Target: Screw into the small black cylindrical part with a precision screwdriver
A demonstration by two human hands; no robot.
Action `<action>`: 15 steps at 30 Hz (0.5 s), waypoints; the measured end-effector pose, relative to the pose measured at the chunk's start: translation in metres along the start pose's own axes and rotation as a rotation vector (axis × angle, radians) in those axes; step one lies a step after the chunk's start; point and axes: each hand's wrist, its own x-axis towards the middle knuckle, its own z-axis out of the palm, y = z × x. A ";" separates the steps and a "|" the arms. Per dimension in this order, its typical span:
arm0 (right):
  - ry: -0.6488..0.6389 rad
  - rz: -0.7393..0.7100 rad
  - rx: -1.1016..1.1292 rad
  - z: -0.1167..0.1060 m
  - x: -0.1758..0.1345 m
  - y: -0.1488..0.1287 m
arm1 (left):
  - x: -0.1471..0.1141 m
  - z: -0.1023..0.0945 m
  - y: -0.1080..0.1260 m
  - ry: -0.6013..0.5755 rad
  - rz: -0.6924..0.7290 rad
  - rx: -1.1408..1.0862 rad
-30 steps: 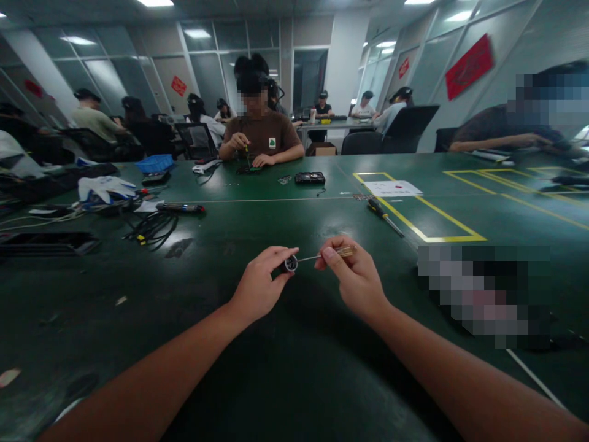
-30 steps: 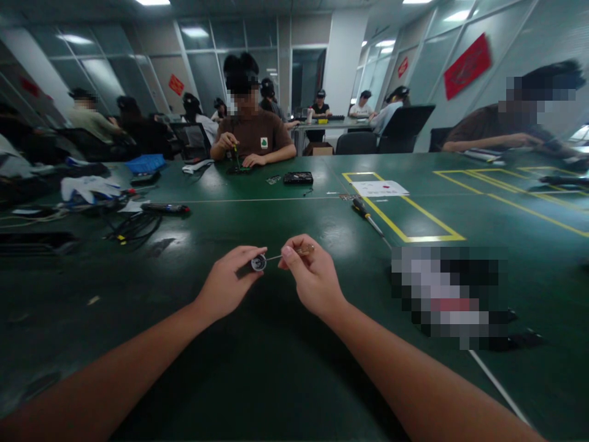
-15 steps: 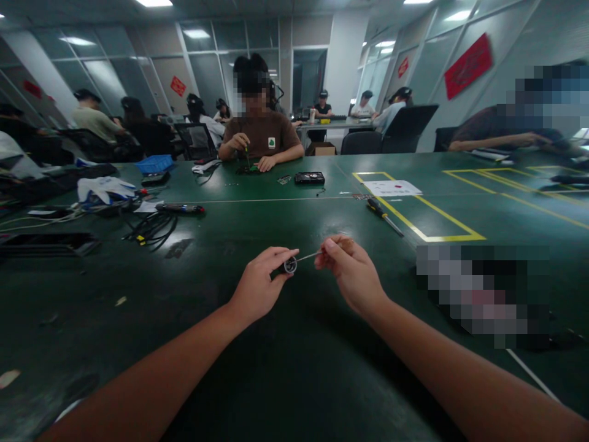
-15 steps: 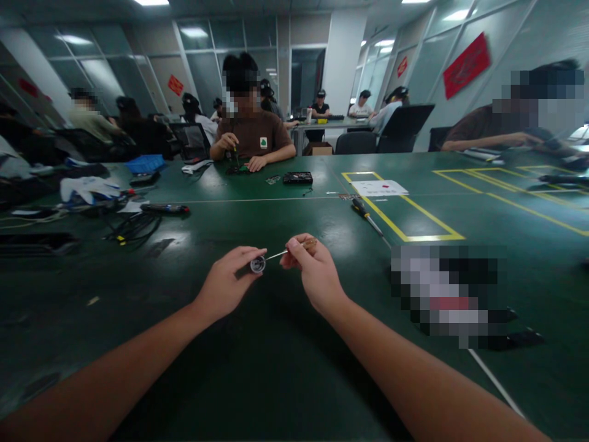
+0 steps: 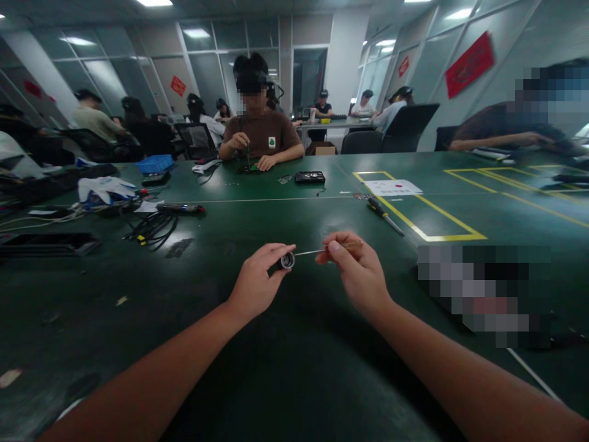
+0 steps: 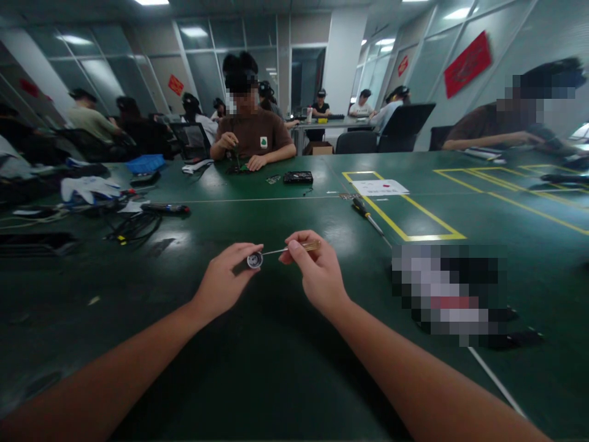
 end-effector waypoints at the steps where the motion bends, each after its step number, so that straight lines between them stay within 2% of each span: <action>1: -0.020 -0.016 -0.044 0.000 -0.001 -0.002 | 0.000 0.000 0.000 0.000 -0.001 -0.003; 6: -0.069 -0.072 -0.139 0.001 -0.005 -0.005 | 0.000 0.000 0.001 0.009 0.007 -0.002; 15: -0.095 -0.086 -0.203 0.000 -0.006 -0.001 | 0.001 -0.001 0.004 -0.008 0.001 0.005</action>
